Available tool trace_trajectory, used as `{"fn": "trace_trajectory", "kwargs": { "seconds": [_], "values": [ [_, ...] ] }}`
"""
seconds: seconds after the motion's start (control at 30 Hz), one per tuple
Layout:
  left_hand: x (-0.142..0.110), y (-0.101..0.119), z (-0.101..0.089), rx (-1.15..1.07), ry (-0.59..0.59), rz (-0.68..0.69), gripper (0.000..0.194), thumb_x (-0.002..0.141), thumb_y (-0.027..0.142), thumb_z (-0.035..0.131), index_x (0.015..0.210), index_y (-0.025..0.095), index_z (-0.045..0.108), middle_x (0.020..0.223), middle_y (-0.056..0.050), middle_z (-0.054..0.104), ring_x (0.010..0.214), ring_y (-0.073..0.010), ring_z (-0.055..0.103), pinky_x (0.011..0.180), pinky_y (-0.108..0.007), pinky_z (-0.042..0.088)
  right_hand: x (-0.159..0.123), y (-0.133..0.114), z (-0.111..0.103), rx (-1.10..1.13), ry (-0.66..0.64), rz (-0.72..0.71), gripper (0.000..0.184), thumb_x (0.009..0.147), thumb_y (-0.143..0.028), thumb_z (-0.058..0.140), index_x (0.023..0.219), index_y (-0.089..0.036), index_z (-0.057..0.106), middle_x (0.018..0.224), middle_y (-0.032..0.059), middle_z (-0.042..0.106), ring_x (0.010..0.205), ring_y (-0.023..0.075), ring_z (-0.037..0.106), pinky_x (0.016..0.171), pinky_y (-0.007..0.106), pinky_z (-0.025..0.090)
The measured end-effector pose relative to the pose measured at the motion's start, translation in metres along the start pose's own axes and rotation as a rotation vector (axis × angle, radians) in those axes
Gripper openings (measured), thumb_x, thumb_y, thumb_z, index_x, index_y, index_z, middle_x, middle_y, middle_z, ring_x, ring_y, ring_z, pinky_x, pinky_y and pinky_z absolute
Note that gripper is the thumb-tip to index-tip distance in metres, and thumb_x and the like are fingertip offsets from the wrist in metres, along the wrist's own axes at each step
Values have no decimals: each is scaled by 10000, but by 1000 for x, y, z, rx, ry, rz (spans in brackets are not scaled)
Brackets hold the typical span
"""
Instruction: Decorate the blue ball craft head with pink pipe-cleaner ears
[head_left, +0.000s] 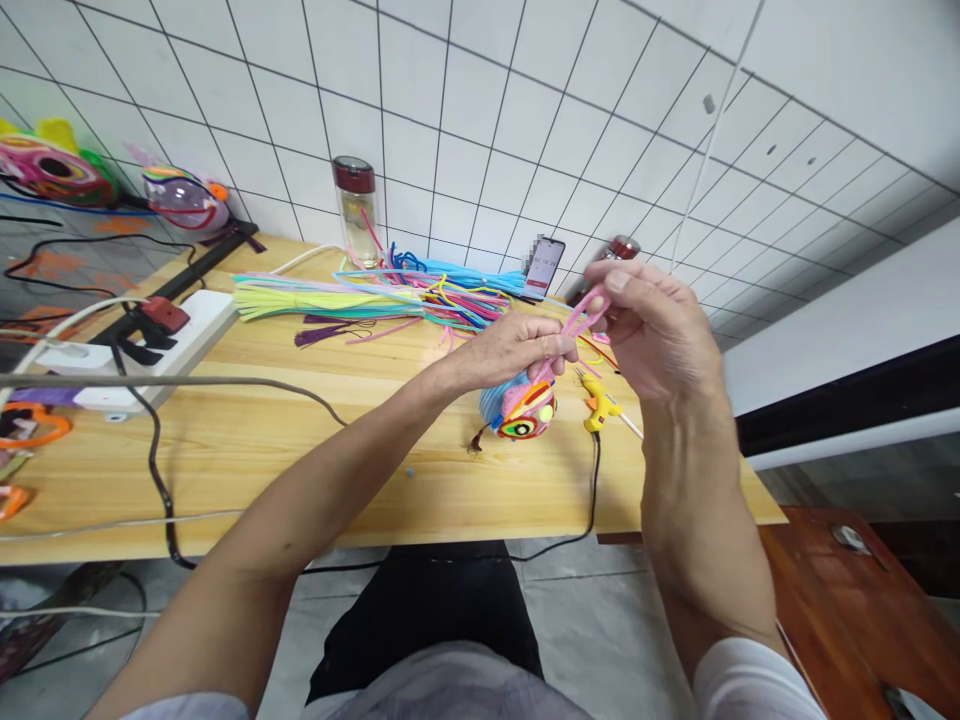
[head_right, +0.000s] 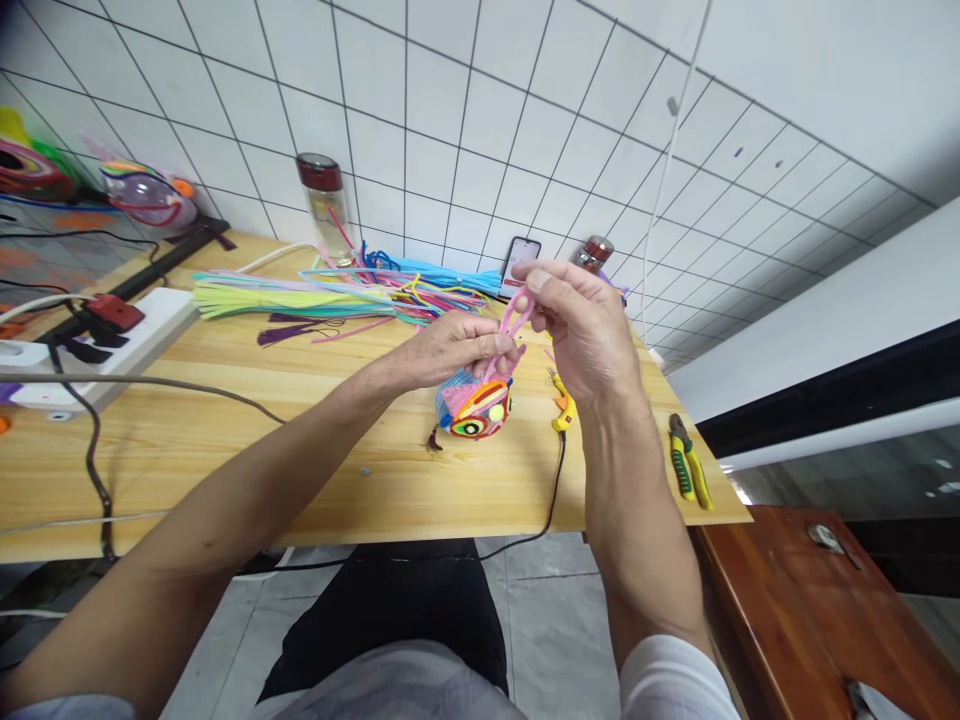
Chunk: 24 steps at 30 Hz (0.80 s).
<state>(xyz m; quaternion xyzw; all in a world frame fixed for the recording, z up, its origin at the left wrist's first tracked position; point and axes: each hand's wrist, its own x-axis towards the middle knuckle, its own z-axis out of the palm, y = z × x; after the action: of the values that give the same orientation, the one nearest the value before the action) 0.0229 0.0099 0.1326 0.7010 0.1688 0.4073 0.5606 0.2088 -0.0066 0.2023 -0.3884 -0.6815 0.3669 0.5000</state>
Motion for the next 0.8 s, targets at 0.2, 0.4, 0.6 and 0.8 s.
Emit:
{"fn": "trace_trajectory", "kwargs": {
  "seconds": [0.2,0.4,0.6,0.8],
  "values": [
    [-1,0,2,51,-21,-24,543,906,670,765,809,138,713,710,-18,695,589,-93,582,582,-222,459,1,7,3,-37,80,-48,225,872,-467,841,999,-295,773,779,-13,715,657,164,650,575,317,564],
    [-1,1,0,10,-50,-14,544,931,667,752,841,131,725,765,-47,730,599,-88,586,577,-211,469,-3,6,8,-60,104,-105,287,921,-550,817,1045,-294,780,813,-1,722,677,172,665,604,337,594],
    [-2,7,-3,-40,-119,9,564,954,684,726,853,130,747,749,-56,708,599,-101,587,570,-226,466,-13,-9,17,-130,71,-111,367,909,-636,833,1040,-294,803,826,8,745,728,181,696,676,359,627],
    [-5,9,-6,-15,-135,-52,623,924,747,712,971,131,790,786,-51,704,609,-102,543,577,-243,414,-18,-13,17,-152,99,-152,326,925,-581,828,1101,-309,791,843,11,763,702,186,669,658,365,594]
  ]
}}
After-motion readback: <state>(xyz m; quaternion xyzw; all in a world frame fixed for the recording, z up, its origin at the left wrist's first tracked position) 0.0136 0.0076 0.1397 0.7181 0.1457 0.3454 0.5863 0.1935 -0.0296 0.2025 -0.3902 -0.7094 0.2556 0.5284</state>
